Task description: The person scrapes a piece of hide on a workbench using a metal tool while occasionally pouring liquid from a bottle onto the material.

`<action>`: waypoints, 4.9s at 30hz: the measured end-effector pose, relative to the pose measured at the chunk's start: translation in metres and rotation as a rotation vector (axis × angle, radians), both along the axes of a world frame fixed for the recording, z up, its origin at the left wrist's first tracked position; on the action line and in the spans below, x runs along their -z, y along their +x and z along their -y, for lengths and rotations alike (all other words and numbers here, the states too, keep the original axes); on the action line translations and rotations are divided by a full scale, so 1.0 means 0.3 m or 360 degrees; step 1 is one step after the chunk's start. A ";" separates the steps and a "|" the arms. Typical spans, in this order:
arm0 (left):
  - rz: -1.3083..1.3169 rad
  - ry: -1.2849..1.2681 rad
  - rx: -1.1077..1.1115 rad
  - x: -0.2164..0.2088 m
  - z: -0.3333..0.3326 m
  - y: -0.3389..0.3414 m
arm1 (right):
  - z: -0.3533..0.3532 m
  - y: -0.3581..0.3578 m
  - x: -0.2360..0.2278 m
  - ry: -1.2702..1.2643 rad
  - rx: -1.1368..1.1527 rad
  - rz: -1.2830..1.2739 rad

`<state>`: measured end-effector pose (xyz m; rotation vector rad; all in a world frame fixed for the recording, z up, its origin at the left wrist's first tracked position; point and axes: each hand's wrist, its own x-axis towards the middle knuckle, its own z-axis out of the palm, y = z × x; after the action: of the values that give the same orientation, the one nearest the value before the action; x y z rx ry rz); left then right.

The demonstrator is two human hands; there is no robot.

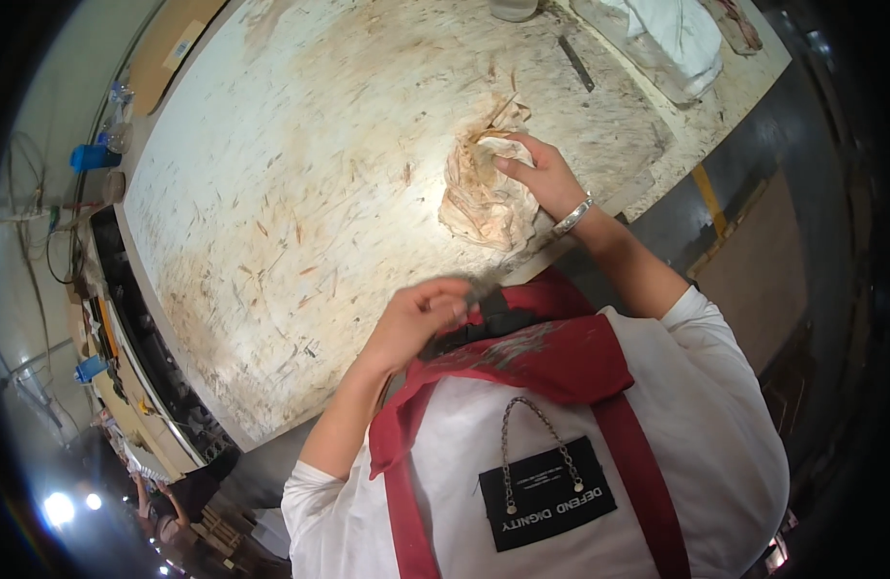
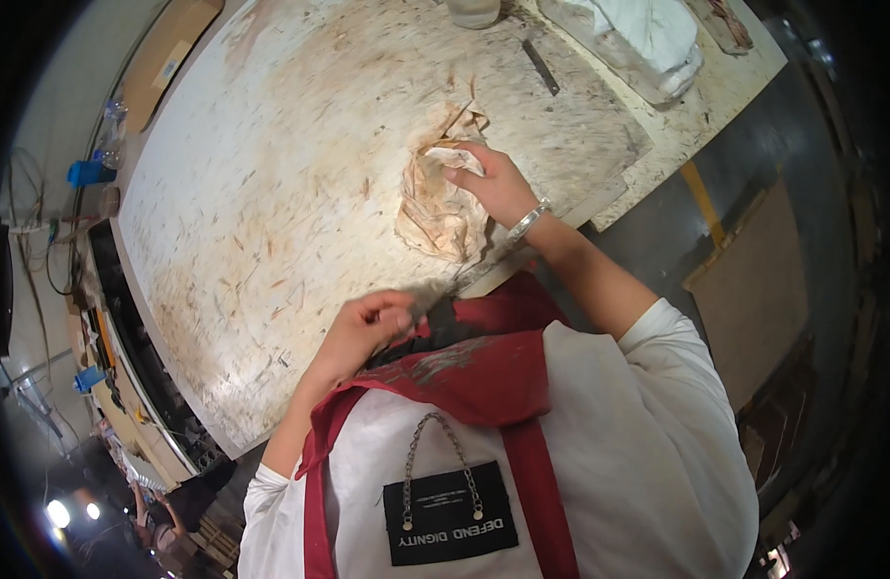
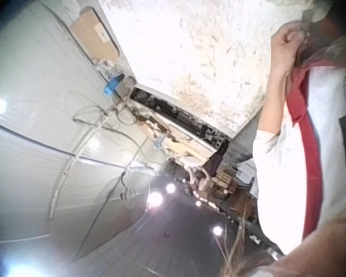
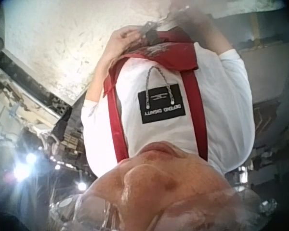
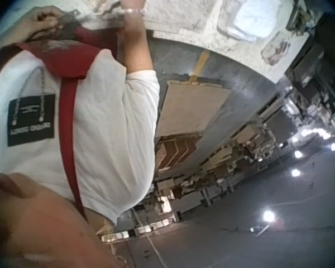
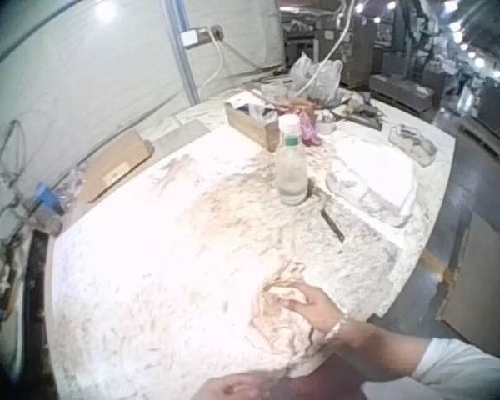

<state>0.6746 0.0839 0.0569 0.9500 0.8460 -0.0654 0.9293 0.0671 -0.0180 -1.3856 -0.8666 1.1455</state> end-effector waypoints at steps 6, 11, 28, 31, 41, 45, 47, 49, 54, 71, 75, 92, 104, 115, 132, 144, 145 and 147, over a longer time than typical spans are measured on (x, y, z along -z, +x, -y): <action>-0.0028 -0.0127 -0.0594 0.042 -0.124 0.162 | 0.009 -0.010 0.003 0.0035 0.0052 0.0056; 0.0116 -0.0129 -0.0654 0.154 -0.124 0.200 | 0.014 0.005 -0.055 0.0021 0.0108 0.0304; -0.0072 0.0145 -0.0553 0.221 -0.087 0.232 | -0.087 -0.059 -0.068 -0.0167 -0.0329 0.1648; -0.0118 0.0081 -0.0601 0.215 -0.081 0.226 | -0.022 -0.107 -0.091 0.0234 -0.0604 0.1820; -0.0069 0.0162 -0.0661 0.148 -0.037 0.105 | -0.081 -0.042 -0.070 -0.0020 -0.0494 0.1097; 0.0019 0.0489 -0.0823 0.012 -0.060 0.024 | -0.076 -0.081 -0.109 0.0094 -0.0450 0.0175; 0.0058 0.0550 -0.0810 -0.001 -0.080 0.060 | -0.063 -0.074 -0.047 0.0030 -0.0477 0.0241; 0.0048 0.0433 -0.0754 0.046 -0.088 0.085 | -0.056 -0.070 -0.016 -0.0190 -0.0261 0.0611; -0.0077 0.0232 -0.0680 0.161 -0.090 0.131 | -0.059 -0.055 -0.083 -0.0467 -0.0420 0.0795; -0.0132 0.0171 -0.0740 0.127 -0.064 0.098 | -0.631 0.555 -0.013 0.0756 0.0959 0.1241; -0.0118 0.0087 -0.0777 0.131 -0.050 0.092 | -0.636 0.549 -0.113 0.0585 0.0676 0.0988; 0.0092 0.0231 -0.0681 0.159 -0.040 0.065 | 0.004 0.026 -0.461 -0.0507 -0.1456 0.2089; 0.0197 0.0191 -0.0606 0.165 -0.044 0.062 | -0.051 -0.062 -0.538 -0.0790 -0.1540 0.2470; 0.0061 0.0306 -0.0521 0.168 -0.070 0.072 | -0.041 -0.089 -0.578 -0.0891 -0.1579 0.2489; -0.0440 0.2249 0.0094 0.187 -0.083 0.066 | -0.034 -0.088 -0.594 -0.0827 -0.1538 0.2529; -0.0507 0.2973 0.0409 0.140 -0.122 0.026 | -0.017 -0.067 -0.621 -0.0912 -0.1548 0.2436; -0.0502 0.2976 0.0406 0.139 -0.125 0.028 | -0.011 -0.060 -0.616 -0.0889 -0.1505 0.2476; -0.0485 0.2978 0.0404 0.137 -0.129 0.035 | -0.003 -0.063 -0.618 -0.0865 -0.1462 0.2513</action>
<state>0.6850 0.1225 0.0156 2.8467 0.9375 0.4653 0.9104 0.0682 0.1675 -2.4500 -2.6321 0.6944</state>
